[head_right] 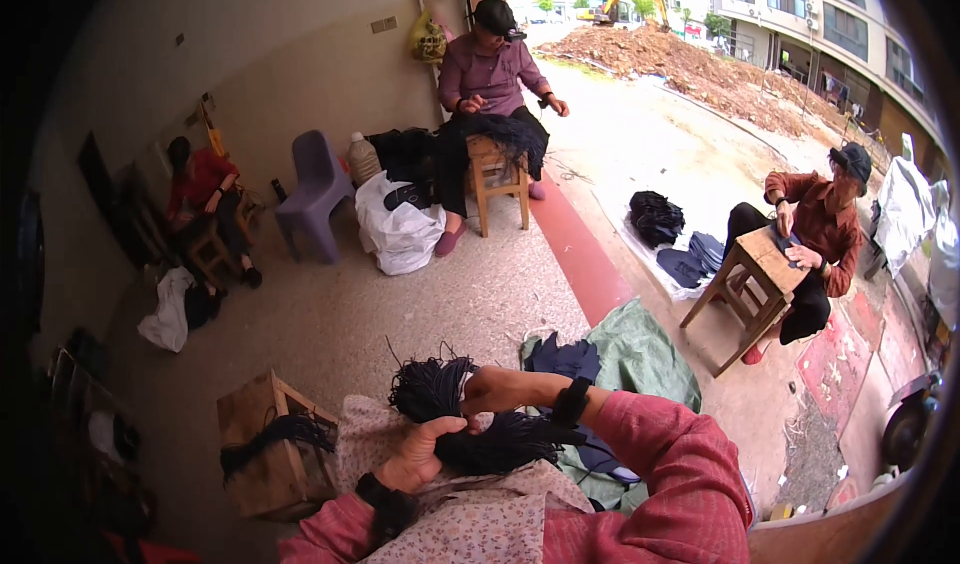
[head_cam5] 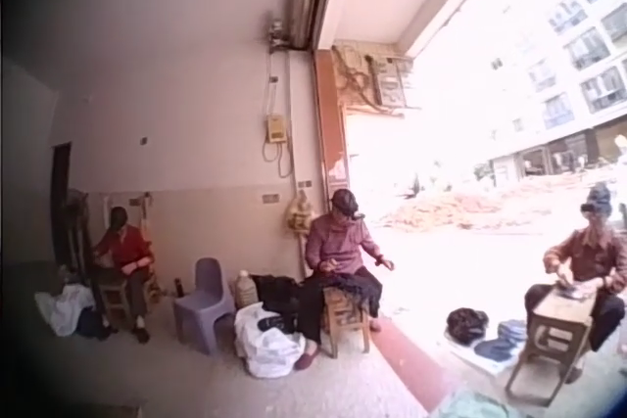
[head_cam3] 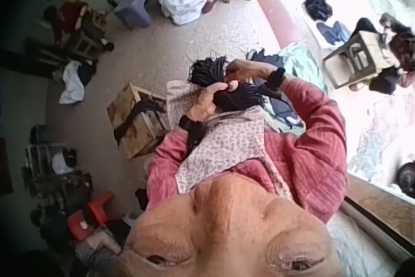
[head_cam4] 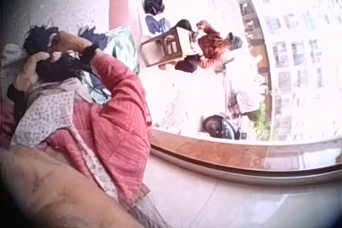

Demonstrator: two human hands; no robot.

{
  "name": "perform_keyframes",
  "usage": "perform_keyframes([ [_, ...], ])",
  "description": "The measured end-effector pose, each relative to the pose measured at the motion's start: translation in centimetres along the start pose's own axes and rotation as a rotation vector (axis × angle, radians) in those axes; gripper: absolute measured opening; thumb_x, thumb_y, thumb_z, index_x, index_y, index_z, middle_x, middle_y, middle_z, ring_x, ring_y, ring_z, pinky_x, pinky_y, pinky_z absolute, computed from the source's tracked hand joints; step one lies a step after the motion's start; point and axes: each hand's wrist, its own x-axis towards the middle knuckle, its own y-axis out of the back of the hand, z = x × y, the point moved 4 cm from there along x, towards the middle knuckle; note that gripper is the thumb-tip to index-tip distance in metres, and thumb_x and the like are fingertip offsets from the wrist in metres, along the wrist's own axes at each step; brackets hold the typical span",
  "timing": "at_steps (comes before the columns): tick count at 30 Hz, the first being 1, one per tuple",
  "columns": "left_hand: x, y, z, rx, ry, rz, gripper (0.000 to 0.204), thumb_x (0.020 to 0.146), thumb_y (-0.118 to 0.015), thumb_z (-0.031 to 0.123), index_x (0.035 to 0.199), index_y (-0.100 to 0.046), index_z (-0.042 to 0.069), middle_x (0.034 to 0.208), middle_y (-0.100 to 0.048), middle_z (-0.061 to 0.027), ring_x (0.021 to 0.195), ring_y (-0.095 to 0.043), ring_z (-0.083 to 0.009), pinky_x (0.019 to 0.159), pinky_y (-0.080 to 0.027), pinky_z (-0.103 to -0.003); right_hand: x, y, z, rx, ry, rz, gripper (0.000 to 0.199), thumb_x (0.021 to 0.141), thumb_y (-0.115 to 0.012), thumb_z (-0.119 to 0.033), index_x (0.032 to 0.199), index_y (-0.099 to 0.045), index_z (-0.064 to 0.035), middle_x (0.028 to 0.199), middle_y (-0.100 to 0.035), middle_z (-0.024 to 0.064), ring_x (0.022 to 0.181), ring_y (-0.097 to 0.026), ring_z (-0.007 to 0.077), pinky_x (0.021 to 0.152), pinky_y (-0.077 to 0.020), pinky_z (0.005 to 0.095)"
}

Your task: Hand-stitching and threading decorative laces onto shoe upper components.

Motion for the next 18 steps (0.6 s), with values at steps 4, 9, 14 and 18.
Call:
perform_keyframes([
  [4, -0.6, -1.4, 0.2, 0.051, 0.02, 0.097, 0.029, 0.08, -0.068, 0.01, 0.108, -0.066, 0.005, 0.099, -0.069, -0.0053, 0.096, -0.063, -0.0161, 0.092, -0.05, -0.031, -0.8, -0.6, 1.3, 0.354, 0.083, -0.045, 0.018, 0.085, -0.065, -0.015, 0.093, -0.068, 0.0005, 0.08, -0.067, 0.0061, 0.077, -0.06, 0.0107, 0.068, -0.0489, 0.0292],
  [9, 0.6, -1.4, 1.0, 0.362, -0.147, 0.142, 0.044, 0.084, -0.069, 0.012, 0.125, -0.055, 0.002, 0.113, -0.061, -0.0037, 0.104, -0.058, -0.0121, 0.094, -0.048, -0.028, 0.0, -1.4, 1.1, 0.326, -0.04, 0.004, 0.016, 0.081, -0.056, 0.002, 0.093, -0.067, 0.0019, 0.076, -0.066, 0.0034, 0.07, -0.061, 0.0118, 0.063, -0.0508, 0.0282],
  [14, 0.3, -1.8, 2.8, 0.825, -0.159, 0.07, 0.044, 0.09, -0.066, 0.042, 0.098, -0.069, -0.001, 0.1, -0.066, -0.0064, 0.094, -0.06, -0.0102, 0.084, -0.048, -0.024, 0.6, -1.3, 3.8, 0.265, 0.068, 0.063, 0.023, 0.082, -0.056, 0.005, 0.1, -0.069, 0.0022, 0.079, -0.064, -0.0022, 0.075, -0.055, 0.0064, 0.062, -0.0478, 0.0276],
  [18, 0.5, 1.0, 3.3, 0.963, 0.16, 0.159, 0.061, 0.085, -0.064, 0.059, 0.093, -0.068, -0.002, 0.093, -0.066, -0.0091, 0.081, -0.063, -0.0146, 0.073, -0.049, -0.024, 1.1, -1.2, 4.1, 0.347, 0.046, 0.01, 0.018, 0.081, -0.056, 0.004, 0.092, -0.069, 0.0037, 0.075, -0.067, 0.0024, 0.072, -0.056, 0.0082, 0.062, -0.0486, 0.0298],
])
